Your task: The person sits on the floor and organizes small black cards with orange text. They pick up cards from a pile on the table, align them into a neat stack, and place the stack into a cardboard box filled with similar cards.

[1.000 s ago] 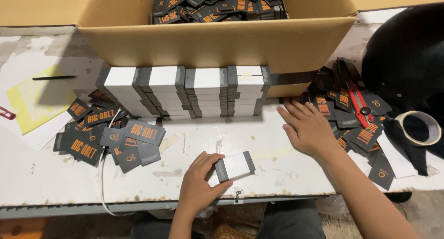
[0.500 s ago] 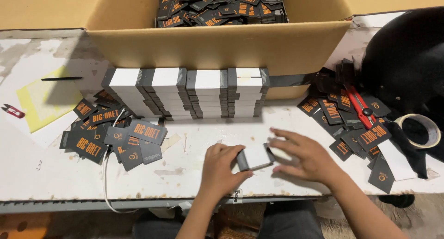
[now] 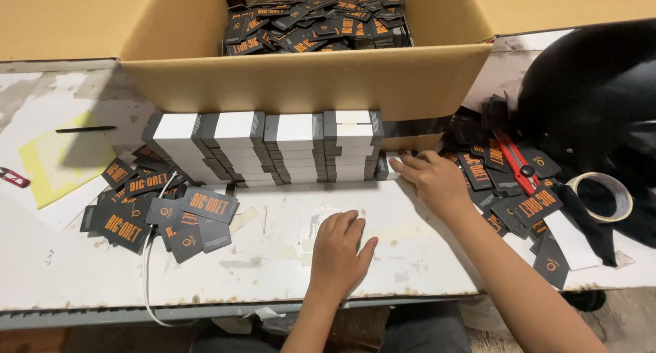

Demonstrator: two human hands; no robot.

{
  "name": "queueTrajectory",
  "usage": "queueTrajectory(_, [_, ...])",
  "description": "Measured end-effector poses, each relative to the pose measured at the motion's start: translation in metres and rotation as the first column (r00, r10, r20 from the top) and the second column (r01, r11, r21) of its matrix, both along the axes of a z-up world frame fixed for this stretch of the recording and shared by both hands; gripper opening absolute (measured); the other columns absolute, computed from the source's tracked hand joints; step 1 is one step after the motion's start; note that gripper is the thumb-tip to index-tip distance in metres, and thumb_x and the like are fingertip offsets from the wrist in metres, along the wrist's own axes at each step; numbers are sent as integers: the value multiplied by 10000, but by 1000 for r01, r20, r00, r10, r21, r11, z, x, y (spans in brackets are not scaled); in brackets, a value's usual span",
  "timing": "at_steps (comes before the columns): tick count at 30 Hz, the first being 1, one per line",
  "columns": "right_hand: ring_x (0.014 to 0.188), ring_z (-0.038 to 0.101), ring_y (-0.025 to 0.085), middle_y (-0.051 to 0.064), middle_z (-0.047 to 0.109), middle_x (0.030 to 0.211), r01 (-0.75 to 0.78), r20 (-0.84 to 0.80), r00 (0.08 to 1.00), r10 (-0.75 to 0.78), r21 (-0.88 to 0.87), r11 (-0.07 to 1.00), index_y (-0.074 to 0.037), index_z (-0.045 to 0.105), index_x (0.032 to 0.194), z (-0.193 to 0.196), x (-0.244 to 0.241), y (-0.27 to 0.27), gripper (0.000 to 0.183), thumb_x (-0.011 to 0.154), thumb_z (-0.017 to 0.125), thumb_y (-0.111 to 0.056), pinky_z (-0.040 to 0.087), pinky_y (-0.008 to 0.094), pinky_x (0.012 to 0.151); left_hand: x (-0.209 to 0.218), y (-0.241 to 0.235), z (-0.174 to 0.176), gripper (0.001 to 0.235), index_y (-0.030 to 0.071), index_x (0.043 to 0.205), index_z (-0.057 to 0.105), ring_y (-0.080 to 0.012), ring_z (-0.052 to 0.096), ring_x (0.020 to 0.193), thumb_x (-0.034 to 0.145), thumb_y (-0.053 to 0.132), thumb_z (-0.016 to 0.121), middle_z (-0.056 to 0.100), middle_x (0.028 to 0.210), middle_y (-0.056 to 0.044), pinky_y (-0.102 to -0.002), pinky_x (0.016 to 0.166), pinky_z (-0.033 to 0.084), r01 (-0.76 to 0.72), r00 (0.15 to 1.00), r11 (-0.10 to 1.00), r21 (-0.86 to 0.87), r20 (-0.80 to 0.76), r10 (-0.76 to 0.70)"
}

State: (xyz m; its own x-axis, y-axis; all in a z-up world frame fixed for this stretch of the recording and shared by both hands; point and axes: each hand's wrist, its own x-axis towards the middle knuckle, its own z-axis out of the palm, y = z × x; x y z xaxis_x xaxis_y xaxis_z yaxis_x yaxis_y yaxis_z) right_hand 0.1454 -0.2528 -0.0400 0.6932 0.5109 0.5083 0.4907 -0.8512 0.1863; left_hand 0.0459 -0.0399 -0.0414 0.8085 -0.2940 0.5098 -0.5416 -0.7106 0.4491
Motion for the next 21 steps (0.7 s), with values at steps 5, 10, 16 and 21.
queueTrajectory(5, [783, 467, 215, -22, 584, 1003, -13, 1, 1000, 13, 110, 994, -223, 580, 1049, 5, -7, 11, 292, 786, 580, -98, 411, 305, 431, 1, 0, 2, 263, -2, 933, 565, -282, 490, 898, 788, 217, 570, 549, 997, -131, -406, 819, 401, 16, 1000, 1000, 21, 13, -16])
queueTrajectory(10, [940, 489, 240, 39, 535, 1029, 213, -154, 975, -162, 418, 883, -218, 611, 994, 0, -19, 7, 443, 608, 743, -390, 462, 377, 537, 1, -1, 4, 279, 0, 962, 562, -279, 489, 898, 790, 220, 562, 550, 1010, -124, -403, 810, 402, 22, 1000, 999, 32, -1, -22])
queueTrajectory(16, [814, 526, 245, 64, 567, 963, 12, 79, 996, -47, 394, 919, -192, 627, 885, 10, -20, 15, 259, 681, 736, -309, 447, 347, 615, 3, -2, 2, 276, 13, 967, 563, -286, 488, 915, 794, 227, 554, 549, 1019, -119, -404, 807, 406, 13, 1000, 999, 43, -14, -12])
queueTrajectory(21, [853, 515, 215, 13, 568, 993, -48, 103, 994, 24, 237, 970, -230, 588, 989, 10, -17, 26, 210, 784, 628, -249, 411, 352, 659, 4, -3, 1, 287, -2, 974, 567, -286, 490, 909, 794, 221, 553, 553, 1013, -132, -404, 811, 407, 5, 1000, 999, 50, 1, -5])
